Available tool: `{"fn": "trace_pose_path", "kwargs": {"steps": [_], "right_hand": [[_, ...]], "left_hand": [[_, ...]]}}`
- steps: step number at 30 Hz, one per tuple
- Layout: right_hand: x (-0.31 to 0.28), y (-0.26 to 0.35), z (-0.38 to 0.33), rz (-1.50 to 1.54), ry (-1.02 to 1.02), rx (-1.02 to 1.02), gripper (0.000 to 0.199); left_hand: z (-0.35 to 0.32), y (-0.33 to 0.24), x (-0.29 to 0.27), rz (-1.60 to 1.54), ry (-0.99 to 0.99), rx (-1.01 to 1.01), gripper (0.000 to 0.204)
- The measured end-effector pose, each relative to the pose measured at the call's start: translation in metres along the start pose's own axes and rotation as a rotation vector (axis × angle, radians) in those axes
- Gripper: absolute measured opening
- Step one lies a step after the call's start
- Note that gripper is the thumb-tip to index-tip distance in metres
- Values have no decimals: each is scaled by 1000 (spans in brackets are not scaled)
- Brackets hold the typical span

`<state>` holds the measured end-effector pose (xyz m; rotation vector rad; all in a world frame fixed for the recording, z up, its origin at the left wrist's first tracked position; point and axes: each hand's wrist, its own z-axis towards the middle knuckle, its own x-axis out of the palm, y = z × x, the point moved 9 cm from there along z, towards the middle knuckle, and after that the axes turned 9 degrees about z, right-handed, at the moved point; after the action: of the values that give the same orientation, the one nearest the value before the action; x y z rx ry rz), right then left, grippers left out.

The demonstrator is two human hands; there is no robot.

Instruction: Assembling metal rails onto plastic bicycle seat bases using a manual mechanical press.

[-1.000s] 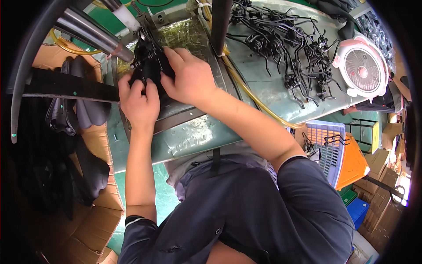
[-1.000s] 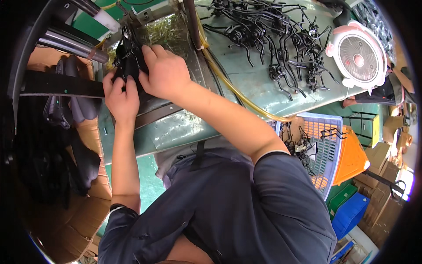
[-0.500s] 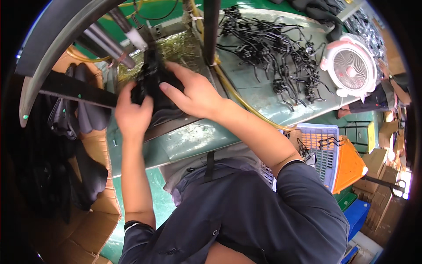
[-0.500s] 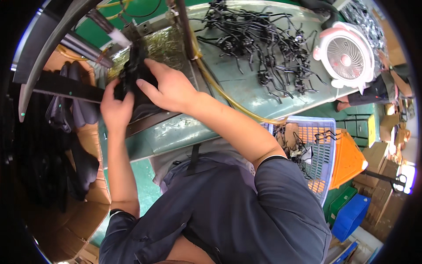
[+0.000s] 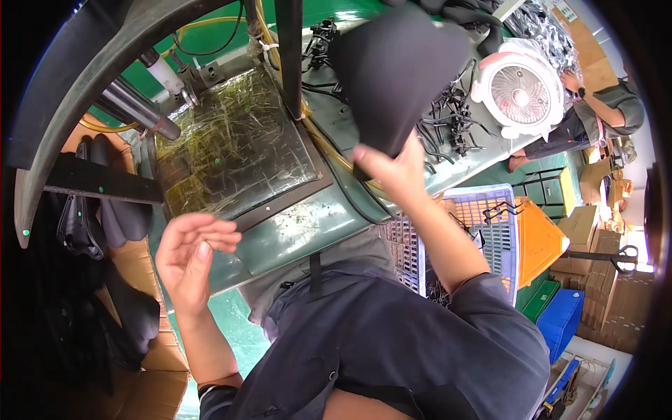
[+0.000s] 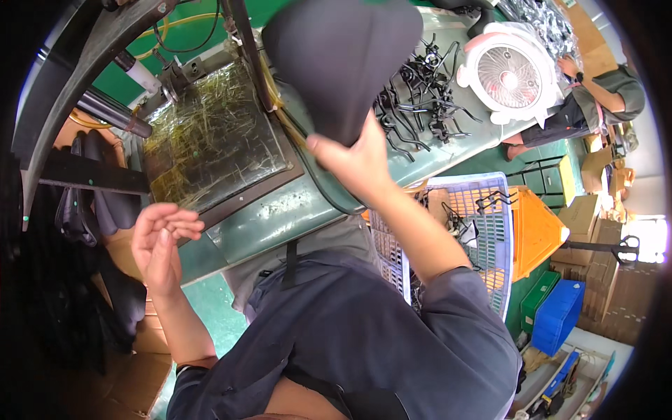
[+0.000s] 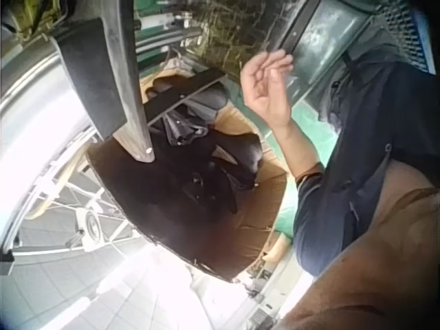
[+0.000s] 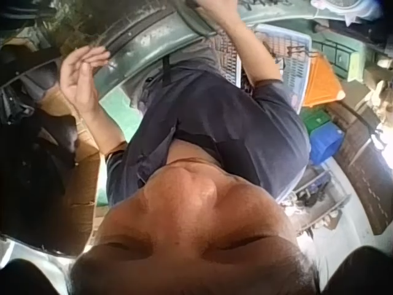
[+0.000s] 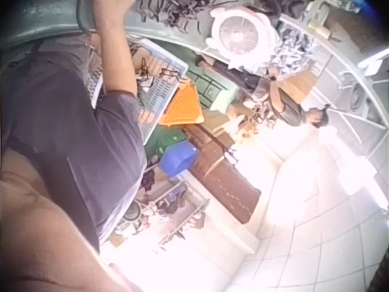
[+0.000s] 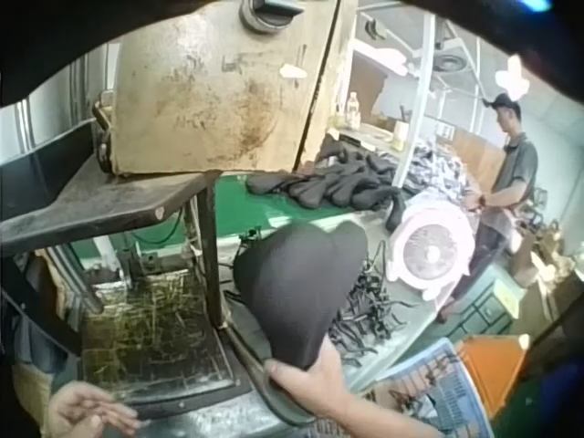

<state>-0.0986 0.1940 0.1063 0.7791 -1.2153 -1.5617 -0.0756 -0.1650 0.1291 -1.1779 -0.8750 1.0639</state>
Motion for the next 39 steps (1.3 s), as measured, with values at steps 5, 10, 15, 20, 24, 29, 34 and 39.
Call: {"fn": "trace_pose_path", "kwargs": {"steps": [5, 10, 15, 20, 24, 29, 34, 39], "right_hand": [[-11, 20, 139, 119, 99, 160, 47], [-6, 42, 163, -441, 141, 79, 57], [-33, 4, 47, -1496, 357, -109, 38], [-69, -28, 18, -1386, 306, 17, 62], [-81, -23, 5, -746, 20, 210, 69], [-77, -54, -25, -319, -94, 404, 70], [-55, -2, -5, -1022, 329, -152, 59], [-10, 13, -17, -1008, 931, -284, 84]], "left_hand": [[3, 0, 11, 6, 28, -49, 31], [-8, -26, -32, 497, -172, 69, 24], [-88, -40, -140, 1438, -402, 152, 43], [-139, 19, -183, 1983, -328, -337, 87], [-161, 14, -187, 2205, -397, -487, 92], [-183, 17, -198, 2115, -424, -637, 84], [-188, -18, -191, 2015, -519, -199, 55], [-217, -98, -214, 1365, -1166, -207, 38]]}}
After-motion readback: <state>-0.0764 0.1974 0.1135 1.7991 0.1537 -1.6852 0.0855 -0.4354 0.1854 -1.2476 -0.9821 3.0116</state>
